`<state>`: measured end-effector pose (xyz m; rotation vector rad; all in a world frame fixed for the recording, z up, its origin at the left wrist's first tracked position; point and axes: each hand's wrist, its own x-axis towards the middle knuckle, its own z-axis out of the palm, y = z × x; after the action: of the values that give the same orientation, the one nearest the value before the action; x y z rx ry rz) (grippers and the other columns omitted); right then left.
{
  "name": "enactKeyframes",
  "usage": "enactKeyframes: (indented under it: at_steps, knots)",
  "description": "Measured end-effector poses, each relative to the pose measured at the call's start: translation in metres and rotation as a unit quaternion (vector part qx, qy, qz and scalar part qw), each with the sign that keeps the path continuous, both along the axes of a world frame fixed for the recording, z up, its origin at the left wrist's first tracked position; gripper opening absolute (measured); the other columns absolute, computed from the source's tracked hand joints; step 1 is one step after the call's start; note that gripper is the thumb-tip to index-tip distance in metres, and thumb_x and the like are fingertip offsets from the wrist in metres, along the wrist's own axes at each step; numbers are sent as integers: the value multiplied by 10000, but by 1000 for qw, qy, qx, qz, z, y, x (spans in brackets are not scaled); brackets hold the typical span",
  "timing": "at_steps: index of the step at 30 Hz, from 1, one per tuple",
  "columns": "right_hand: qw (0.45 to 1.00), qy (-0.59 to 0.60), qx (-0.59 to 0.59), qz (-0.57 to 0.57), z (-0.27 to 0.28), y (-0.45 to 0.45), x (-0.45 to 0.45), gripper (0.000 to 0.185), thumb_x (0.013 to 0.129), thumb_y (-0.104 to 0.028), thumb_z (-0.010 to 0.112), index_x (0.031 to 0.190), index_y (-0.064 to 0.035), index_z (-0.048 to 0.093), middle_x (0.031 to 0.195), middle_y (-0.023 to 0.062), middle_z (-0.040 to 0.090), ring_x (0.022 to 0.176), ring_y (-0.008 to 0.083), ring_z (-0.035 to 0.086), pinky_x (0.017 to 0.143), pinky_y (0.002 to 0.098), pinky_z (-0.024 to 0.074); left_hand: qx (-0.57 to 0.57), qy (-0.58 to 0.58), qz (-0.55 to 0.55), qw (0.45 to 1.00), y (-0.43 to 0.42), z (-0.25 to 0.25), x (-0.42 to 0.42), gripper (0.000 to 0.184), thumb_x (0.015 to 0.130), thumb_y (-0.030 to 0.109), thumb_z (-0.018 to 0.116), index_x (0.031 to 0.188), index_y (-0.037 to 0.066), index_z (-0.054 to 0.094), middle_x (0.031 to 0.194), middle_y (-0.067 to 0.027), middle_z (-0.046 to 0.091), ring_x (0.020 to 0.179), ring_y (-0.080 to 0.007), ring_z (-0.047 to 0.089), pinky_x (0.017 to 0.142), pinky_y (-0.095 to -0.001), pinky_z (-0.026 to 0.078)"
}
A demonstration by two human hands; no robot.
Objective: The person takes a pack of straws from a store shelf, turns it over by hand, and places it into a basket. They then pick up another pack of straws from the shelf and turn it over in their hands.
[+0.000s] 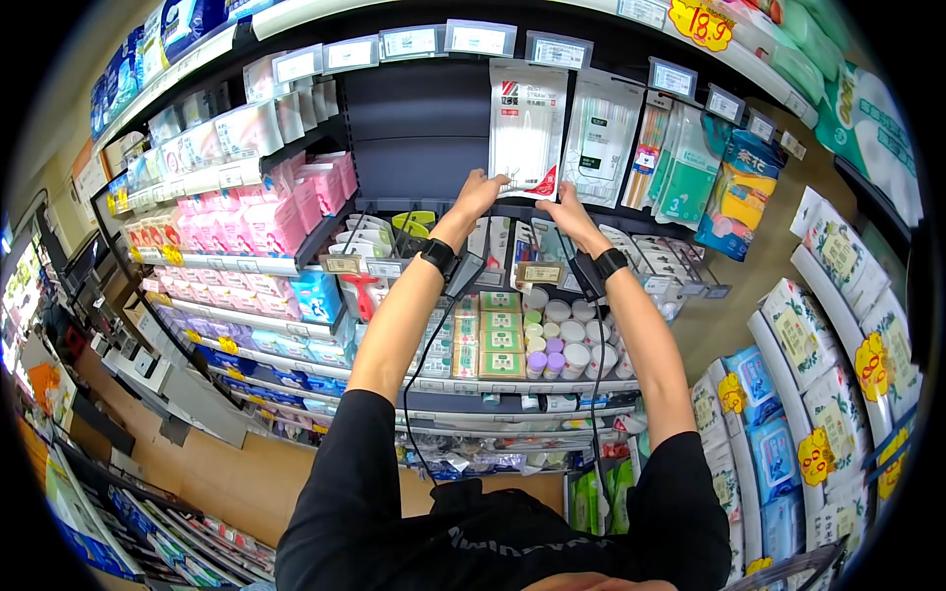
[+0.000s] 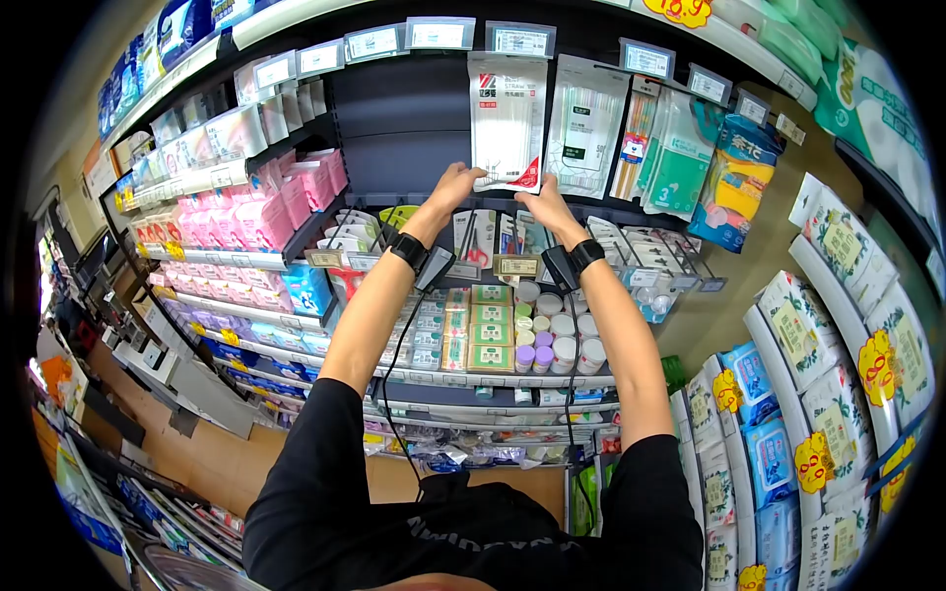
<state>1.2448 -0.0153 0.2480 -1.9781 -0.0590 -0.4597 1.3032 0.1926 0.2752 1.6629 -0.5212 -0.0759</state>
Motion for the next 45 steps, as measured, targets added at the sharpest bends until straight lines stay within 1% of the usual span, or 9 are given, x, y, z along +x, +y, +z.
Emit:
enactKeyframes:
  at_steps: [3,10,11,12,13,16,23,29,45]
  knots:
    - [1000,-11,20,-10,1,2,1,819,873,-156,695,1467,118,202,1458,253,439,1341,286,454,1124,353,337,-3,13,3,1000,-3,-5,4,882,860,358,646,1476,-140,258,1469,-328,411,1375,-373,431,1120,-382,344]
    - [996,-53,47,-53,-9,-4,-3,770,896,-198,691,1465,86,257,1361,229,524,1243,257,529,1056,352,413,-4,-22,33,999,1,-4,-6,781,881,316,631,1467,-99,324,1394,-300,514,1322,-352,497,1101,-386,369]
    - [995,-45,54,-78,-8,-3,-7,739,902,-213,693,1456,68,292,1313,211,560,1195,243,559,1024,351,441,-17,-33,35,999,2,-5,-1,714,892,298,627,1440,-83,375,1338,-276,561,1249,-332,548,1056,-378,408]
    - [993,-52,61,-85,-15,-10,4,615,934,-198,663,1423,29,367,1233,164,605,1087,203,598,915,329,502,-30,-45,37,998,4,-8,2,649,903,281,623,1414,-68,427,1282,-252,609,1177,-312,599,1011,-370,447]
    - [993,-51,62,-85,-18,-15,4,615,934,-198,663,1423,29,367,1233,164,605,1087,203,598,915,329,502,-28,-44,38,998,5,-11,5,649,903,281,623,1414,-68,427,1282,-252,609,1177,-312,599,1011,-370,447]
    - [985,-63,163,-9,-12,-12,-12,389,992,-134,564,1348,-4,478,1194,106,638,1012,138,609,781,265,524,-133,-33,-4,991,10,-9,-4,490,947,263,614,1346,-9,534,1131,-145,673,969,-178,620,823,-297,492]
    - [983,-124,136,20,-12,1,-37,321,981,-81,551,1294,-12,530,1152,71,666,962,106,612,747,258,519,-150,-92,-40,984,16,-14,-9,447,994,269,578,1382,52,537,1178,-75,674,1007,-144,618,814,-274,477]
    - [976,-142,157,45,-10,11,-57,301,984,-55,537,1280,0,538,1186,70,656,950,98,606,733,249,517,-166,-156,-50,972,20,-17,-20,451,973,137,610,1394,11,507,1187,-91,644,982,-121,611,787,-257,487]
    - [964,-160,198,75,15,25,-94,302,997,-53,515,1290,20,523,1180,94,652,942,116,616,768,270,525,-219,-107,-80,967,28,1,-59,448,981,127,596,1402,11,496,1263,-91,639,1066,-122,608,888,-264,481]
